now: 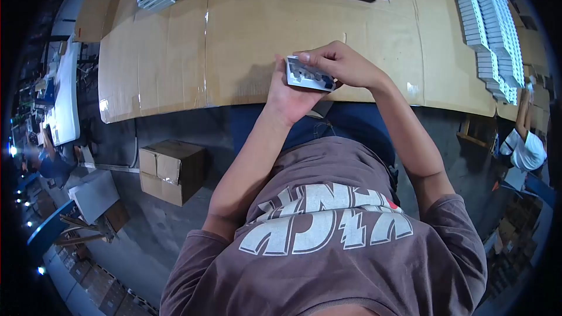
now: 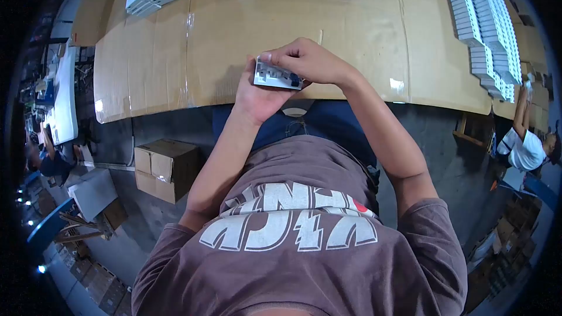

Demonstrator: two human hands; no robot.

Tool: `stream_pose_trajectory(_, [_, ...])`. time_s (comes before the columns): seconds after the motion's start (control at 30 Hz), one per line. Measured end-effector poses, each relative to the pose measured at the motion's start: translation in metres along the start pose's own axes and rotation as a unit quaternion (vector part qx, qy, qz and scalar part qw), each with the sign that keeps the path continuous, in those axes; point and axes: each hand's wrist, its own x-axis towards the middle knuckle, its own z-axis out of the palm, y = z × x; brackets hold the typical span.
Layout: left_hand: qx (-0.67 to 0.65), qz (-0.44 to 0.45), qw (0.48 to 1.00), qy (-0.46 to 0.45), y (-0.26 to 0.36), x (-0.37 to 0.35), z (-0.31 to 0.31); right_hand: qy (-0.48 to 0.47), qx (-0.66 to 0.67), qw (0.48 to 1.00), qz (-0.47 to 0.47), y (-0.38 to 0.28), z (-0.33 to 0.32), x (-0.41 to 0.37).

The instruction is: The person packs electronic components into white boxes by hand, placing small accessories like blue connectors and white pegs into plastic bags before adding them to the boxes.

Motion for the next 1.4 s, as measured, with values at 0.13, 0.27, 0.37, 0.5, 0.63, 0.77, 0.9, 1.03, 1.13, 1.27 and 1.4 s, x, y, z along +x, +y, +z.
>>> stream_pose_trajectory(0.13, [-0.001, 0.031, 0.997, 0.067, -0.007, 0.000, 0.018, -0.004, -0.028, 1.000, 0.001, 0.003, -0.005, -0.001])
stream_pose_trajectory(0.27, [-0.006, 0.030, 0.995, 0.099, -0.008, -0.002, 0.023, 0.038, 0.013, 0.998, -0.052, 0.012, 0.006, 0.003])
stream_pose_trajectory(0.37, [0.017, 0.047, 0.990, 0.132, -0.006, -0.002, 0.018, 0.030, -0.041, 0.996, -0.068, 0.010, 0.012, 0.005])
stream_pose_trajectory(0.5, [-0.016, 0.017, 0.999, 0.035, 0.006, 0.002, -0.011, 0.009, -0.046, 0.999, -0.027, 0.006, 0.012, 0.006])
stream_pose_trajectory(0.63, [-0.042, -0.010, 0.999, -0.013, 0.012, 0.000, -0.027, 0.033, 0.004, 0.995, -0.095, 0.017, 0.022, 0.009])
stream_pose_trajectory(0.77, [-0.022, -0.022, 0.999, -0.010, 0.017, -0.001, -0.032, 0.044, 0.012, 0.992, -0.114, 0.017, 0.028, 0.002])
stream_pose_trajectory(0.9, [0.060, 0.028, 0.989, 0.131, 0.007, -0.005, 0.001, 0.024, -0.034, 0.994, -0.098, 0.011, 0.028, -0.005])
stream_pose_trajectory(1.03, [0.090, 0.038, 0.987, 0.127, 0.007, -0.007, 0.006, 0.013, -0.046, 0.992, -0.120, 0.015, 0.028, -0.004])
stream_pose_trajectory(1.13, [0.127, 0.053, 0.982, 0.133, 0.010, -0.004, 0.009, -0.005, 0.032, 0.996, -0.088, 0.022, 0.027, -0.003])
stream_pose_trajectory(1.27, [0.094, 0.035, 0.990, 0.096, 0.014, 0.001, -0.012, 0.021, -0.068, 0.989, -0.132, 0.019, 0.035, -0.009])
stream_pose_trajectory(1.4, [0.110, 0.048, 0.984, 0.129, 0.009, -0.004, -0.001, 0.035, -0.075, 0.985, -0.149, 0.025, 0.043, -0.010])
